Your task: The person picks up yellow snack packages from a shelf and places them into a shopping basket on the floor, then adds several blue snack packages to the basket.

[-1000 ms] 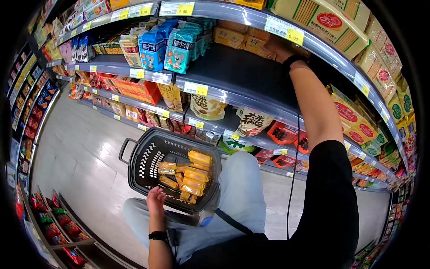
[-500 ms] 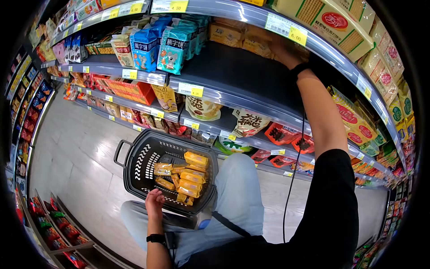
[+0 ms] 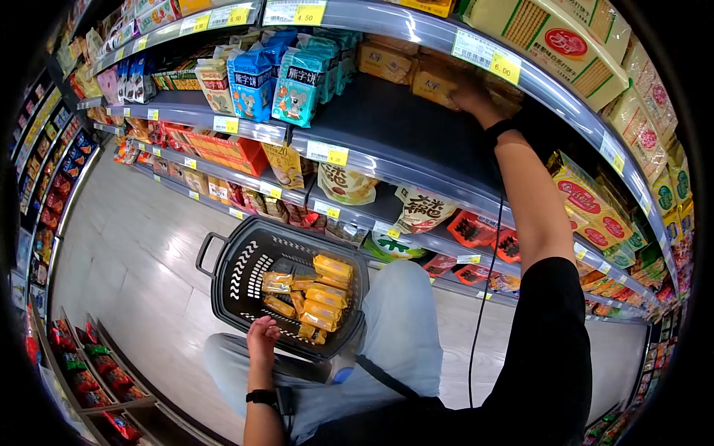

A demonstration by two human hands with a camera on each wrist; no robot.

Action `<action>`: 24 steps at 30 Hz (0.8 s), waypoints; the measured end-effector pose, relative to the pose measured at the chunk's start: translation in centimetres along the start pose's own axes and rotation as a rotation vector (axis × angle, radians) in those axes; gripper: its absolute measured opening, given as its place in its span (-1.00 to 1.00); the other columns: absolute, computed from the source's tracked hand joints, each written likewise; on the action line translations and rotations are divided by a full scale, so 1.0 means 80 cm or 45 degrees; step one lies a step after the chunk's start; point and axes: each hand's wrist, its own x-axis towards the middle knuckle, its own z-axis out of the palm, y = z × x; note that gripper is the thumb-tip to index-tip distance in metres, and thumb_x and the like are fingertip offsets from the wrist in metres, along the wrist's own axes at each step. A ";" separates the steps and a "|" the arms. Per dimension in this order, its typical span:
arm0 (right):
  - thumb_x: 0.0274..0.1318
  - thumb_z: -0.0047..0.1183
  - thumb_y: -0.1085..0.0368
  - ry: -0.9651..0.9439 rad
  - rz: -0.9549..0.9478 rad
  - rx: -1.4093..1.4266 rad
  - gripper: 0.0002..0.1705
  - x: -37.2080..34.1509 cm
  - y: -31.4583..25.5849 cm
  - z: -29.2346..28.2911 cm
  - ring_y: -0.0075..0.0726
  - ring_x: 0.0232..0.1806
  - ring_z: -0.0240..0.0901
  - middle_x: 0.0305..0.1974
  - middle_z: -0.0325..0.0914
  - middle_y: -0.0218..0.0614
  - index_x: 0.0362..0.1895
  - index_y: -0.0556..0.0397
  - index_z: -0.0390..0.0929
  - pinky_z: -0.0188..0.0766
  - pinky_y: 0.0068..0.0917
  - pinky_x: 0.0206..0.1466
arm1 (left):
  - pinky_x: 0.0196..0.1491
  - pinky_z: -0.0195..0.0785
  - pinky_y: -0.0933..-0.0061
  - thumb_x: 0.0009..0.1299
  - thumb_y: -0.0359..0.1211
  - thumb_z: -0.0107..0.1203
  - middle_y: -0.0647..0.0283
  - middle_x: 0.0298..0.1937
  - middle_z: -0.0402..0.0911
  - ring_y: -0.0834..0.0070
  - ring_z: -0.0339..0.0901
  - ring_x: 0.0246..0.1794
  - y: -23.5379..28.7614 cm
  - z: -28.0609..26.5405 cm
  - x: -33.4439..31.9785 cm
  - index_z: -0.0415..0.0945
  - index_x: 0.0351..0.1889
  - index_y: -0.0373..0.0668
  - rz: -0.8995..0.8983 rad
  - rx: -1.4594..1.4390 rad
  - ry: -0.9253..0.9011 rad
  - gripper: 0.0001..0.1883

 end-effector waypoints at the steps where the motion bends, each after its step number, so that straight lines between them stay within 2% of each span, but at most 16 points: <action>1: -0.05 0.15 0.29 0.002 0.000 0.003 -0.30 0.002 0.000 0.005 0.10 0.33 0.21 0.26 0.32 0.09 0.26 0.17 0.36 0.18 -0.25 0.37 | -0.35 0.44 0.50 0.35 -0.41 0.01 0.17 -0.29 0.61 0.47 0.54 -0.43 -0.001 0.000 0.001 0.48 -0.09 -0.29 0.001 -0.008 -0.001 -0.78; 3: -0.20 0.23 0.31 0.336 -0.066 -0.362 -0.12 0.005 -0.002 0.019 0.16 0.35 0.14 0.30 0.25 0.07 0.33 0.12 0.26 0.21 -0.16 0.34 | -0.35 0.44 0.50 0.35 -0.41 0.01 0.17 -0.29 0.61 0.48 0.54 -0.43 0.000 0.002 0.000 0.48 -0.09 -0.29 0.004 -0.012 0.002 -0.79; 4: -0.20 0.23 0.31 0.334 -0.065 -0.357 -0.12 0.007 -0.001 0.023 0.16 0.35 0.14 0.30 0.25 0.07 0.33 0.12 0.26 0.21 -0.16 0.34 | -0.34 0.44 0.50 0.35 -0.41 0.01 0.17 -0.29 0.61 0.49 0.53 -0.43 0.001 0.002 0.000 0.48 -0.09 -0.29 -0.003 -0.020 0.005 -0.79; 6: -0.20 0.19 0.26 0.275 -0.028 0.015 -0.11 0.002 -0.012 0.017 0.22 0.35 0.12 0.31 0.19 0.15 0.34 0.14 0.24 0.18 -0.15 0.36 | -0.34 0.44 0.51 0.36 -0.41 0.01 0.17 -0.29 0.61 0.49 0.53 -0.43 0.002 0.002 -0.002 0.48 -0.10 -0.30 -0.017 -0.023 0.010 -0.78; 10: -0.28 0.26 0.25 0.153 -0.099 -0.147 -0.03 -0.022 -0.057 -0.015 0.20 0.35 0.13 0.29 0.20 0.17 0.35 0.13 0.21 0.18 -0.17 0.36 | -0.34 0.43 0.52 0.35 -0.40 0.02 0.18 -0.28 0.61 0.50 0.53 -0.42 0.000 0.002 0.002 0.48 -0.09 -0.28 -0.015 -0.003 0.010 -0.78; 13: -0.34 0.31 0.27 0.077 -0.028 -0.210 -0.05 -0.027 -0.062 -0.021 0.15 0.32 0.19 0.24 0.27 0.14 0.29 0.15 0.26 0.21 -0.20 0.34 | -0.34 0.42 0.54 0.35 -0.38 0.01 0.19 -0.28 0.61 0.50 0.54 -0.40 0.004 0.011 -0.004 0.48 -0.09 -0.25 -0.026 0.031 0.014 -0.78; 15: -0.37 0.33 0.27 0.021 0.008 -0.014 -0.07 -0.027 -0.062 -0.021 0.10 0.27 0.27 0.19 0.34 0.11 0.24 0.15 0.30 0.27 -0.23 0.30 | -0.33 0.41 0.55 0.35 -0.37 0.01 0.20 -0.28 0.61 0.50 0.55 -0.39 0.005 0.013 -0.004 0.48 -0.08 -0.24 -0.026 0.060 0.017 -0.78; 18: -0.36 0.32 0.27 0.070 0.036 -0.033 -0.12 -0.045 -0.085 -0.036 0.10 0.21 0.34 0.12 0.42 0.06 0.21 0.14 0.34 0.33 -0.23 0.25 | -0.31 0.41 0.54 0.36 -0.35 0.01 0.22 -0.27 0.61 0.49 0.56 -0.38 0.004 0.006 0.000 0.48 -0.07 -0.23 0.003 0.036 -0.032 -0.77; 19: -0.35 0.31 0.28 0.220 -0.145 -0.040 -0.13 -0.046 -0.073 -0.022 0.13 0.18 0.37 0.10 0.46 0.03 0.21 0.12 0.33 0.35 -0.22 0.23 | -0.31 0.41 0.53 0.36 -0.35 0.01 0.22 -0.26 0.60 0.49 0.56 -0.37 0.004 0.008 -0.002 0.48 -0.08 -0.22 0.009 0.025 -0.040 -0.77; 22: -0.33 0.32 0.25 0.321 -0.195 -0.046 -0.10 -0.102 -0.132 -0.065 0.11 0.19 0.37 0.12 0.45 0.04 0.24 0.11 0.30 0.33 -0.22 0.24 | -0.29 0.42 0.52 0.37 -0.35 0.00 0.25 -0.25 0.60 0.49 0.56 -0.33 0.012 0.012 -0.008 0.48 -0.09 -0.21 0.002 0.008 -0.055 -0.78; 24: -0.28 0.34 0.22 0.342 -0.082 0.149 -0.07 -0.107 -0.141 -0.055 0.07 0.23 0.34 0.19 0.38 0.06 0.29 0.11 0.25 0.29 -0.22 0.28 | -0.22 0.43 0.49 0.39 -0.29 0.05 0.25 -0.22 0.61 0.48 0.56 -0.28 0.016 0.014 -0.017 0.49 -0.05 -0.17 0.041 0.020 -0.073 -0.76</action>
